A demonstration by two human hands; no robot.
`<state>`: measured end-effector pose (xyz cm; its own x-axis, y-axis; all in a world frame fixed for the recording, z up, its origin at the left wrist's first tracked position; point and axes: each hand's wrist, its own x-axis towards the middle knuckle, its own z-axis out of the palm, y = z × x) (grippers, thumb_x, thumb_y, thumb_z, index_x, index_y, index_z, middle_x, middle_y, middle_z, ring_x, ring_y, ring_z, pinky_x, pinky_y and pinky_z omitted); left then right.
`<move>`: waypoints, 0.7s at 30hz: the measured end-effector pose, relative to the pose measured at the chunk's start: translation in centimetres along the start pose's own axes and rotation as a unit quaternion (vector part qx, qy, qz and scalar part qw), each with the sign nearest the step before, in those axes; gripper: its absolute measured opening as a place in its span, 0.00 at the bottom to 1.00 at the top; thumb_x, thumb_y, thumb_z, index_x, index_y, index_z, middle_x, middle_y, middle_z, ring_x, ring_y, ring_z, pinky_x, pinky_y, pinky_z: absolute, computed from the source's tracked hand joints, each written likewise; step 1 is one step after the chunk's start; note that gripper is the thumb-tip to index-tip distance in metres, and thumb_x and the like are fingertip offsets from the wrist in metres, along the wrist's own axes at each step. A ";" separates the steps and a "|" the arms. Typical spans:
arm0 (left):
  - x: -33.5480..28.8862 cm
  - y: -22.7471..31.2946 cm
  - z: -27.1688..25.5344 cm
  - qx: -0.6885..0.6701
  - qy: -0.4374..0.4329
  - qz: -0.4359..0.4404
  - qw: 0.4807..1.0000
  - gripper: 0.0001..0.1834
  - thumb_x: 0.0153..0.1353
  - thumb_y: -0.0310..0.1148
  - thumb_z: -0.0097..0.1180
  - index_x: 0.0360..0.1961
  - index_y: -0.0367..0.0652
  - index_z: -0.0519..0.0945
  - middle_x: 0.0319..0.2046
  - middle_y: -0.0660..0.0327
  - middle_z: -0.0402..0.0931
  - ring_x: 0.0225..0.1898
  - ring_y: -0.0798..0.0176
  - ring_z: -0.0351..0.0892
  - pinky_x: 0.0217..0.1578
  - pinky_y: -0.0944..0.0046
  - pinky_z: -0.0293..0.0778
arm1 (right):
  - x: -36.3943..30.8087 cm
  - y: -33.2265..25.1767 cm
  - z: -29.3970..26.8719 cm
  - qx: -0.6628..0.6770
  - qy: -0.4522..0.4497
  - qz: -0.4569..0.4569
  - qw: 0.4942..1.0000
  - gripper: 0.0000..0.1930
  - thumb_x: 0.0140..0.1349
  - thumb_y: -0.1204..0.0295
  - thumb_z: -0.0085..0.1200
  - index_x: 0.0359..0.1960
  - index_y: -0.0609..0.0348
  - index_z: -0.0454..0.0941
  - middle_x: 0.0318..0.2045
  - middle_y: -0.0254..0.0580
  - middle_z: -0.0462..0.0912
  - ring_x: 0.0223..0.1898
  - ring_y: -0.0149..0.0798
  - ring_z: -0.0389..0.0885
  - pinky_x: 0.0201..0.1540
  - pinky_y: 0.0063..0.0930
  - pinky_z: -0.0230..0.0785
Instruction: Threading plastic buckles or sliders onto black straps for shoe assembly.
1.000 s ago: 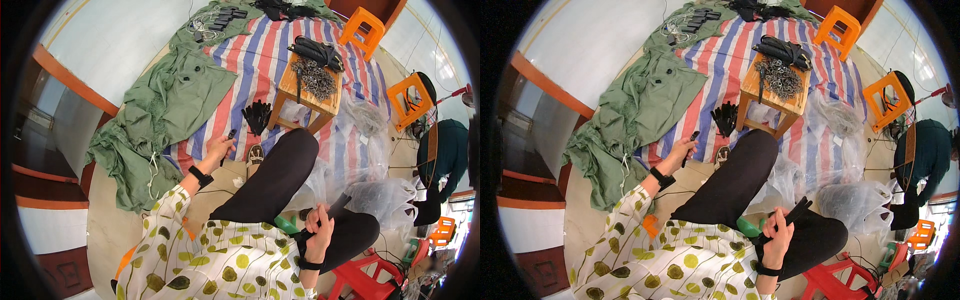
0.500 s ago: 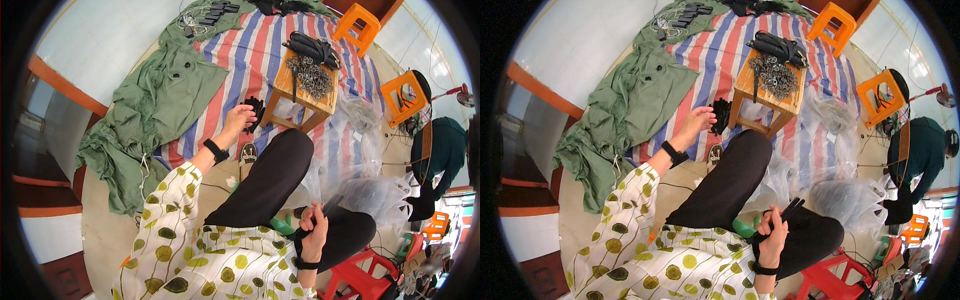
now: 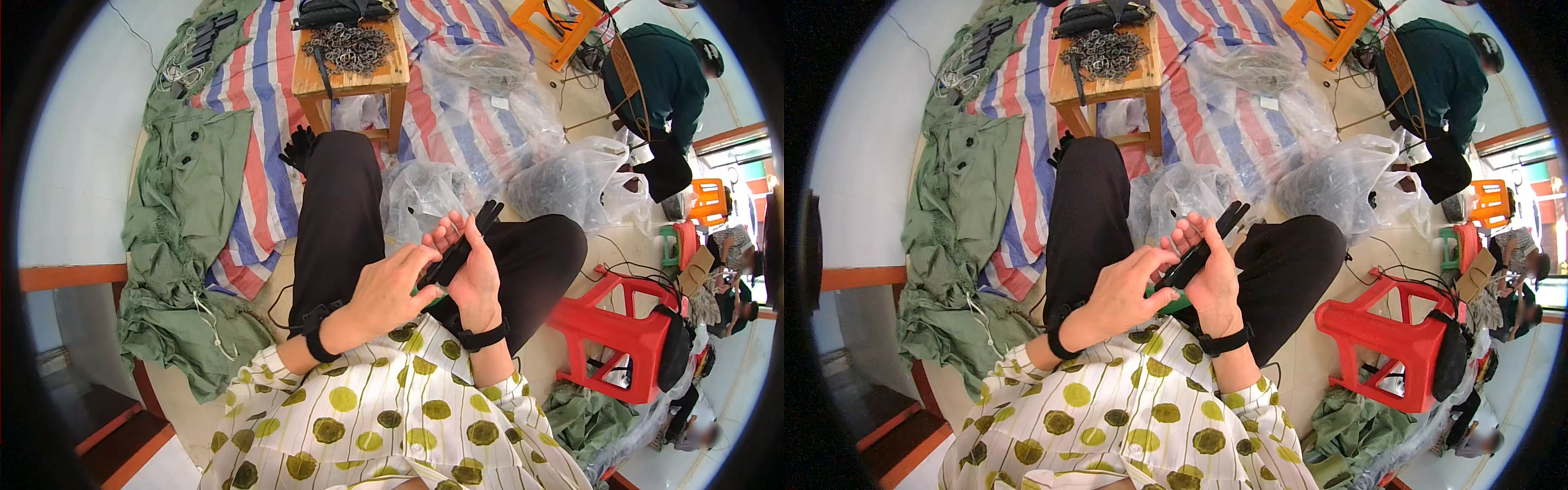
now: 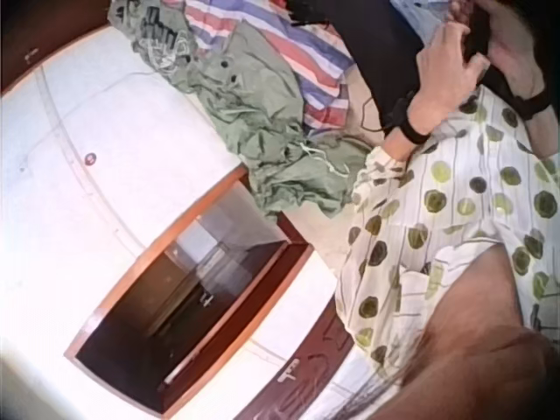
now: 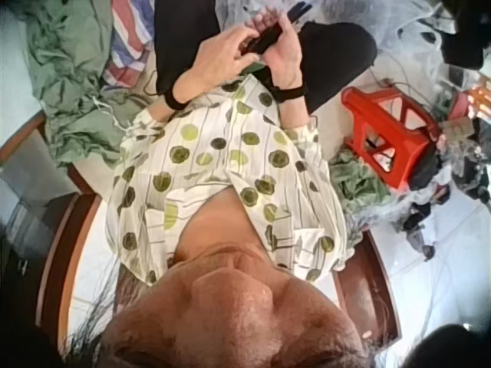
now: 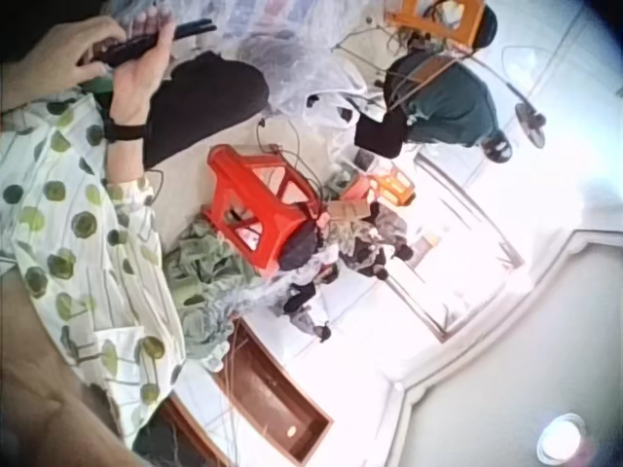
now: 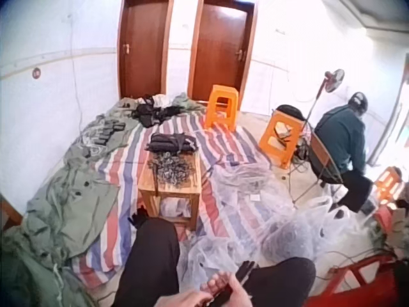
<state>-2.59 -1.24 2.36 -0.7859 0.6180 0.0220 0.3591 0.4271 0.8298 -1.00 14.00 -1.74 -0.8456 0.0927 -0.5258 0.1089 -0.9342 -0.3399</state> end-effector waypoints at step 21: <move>2.4 -1.8 -2.8 -0.095 0.273 -0.092 0.953 0.02 0.60 0.25 0.51 0.31 0.37 0.74 0.19 0.64 0.71 0.17 0.76 0.68 0.18 0.72 0.65 | -1.1 -0.4 1.5 -0.421 -0.164 -0.004 0.892 0.17 0.67 0.63 0.42 0.36 0.67 0.76 0.21 0.35 0.77 0.19 0.26 0.69 0.25 0.19 0.61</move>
<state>-6.55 -2.39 2.49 -0.9902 0.0858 0.1098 0.1325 0.3361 0.9324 -0.92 13.79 0.17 -0.9407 -0.1366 -0.3106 0.3388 -0.3314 -0.8805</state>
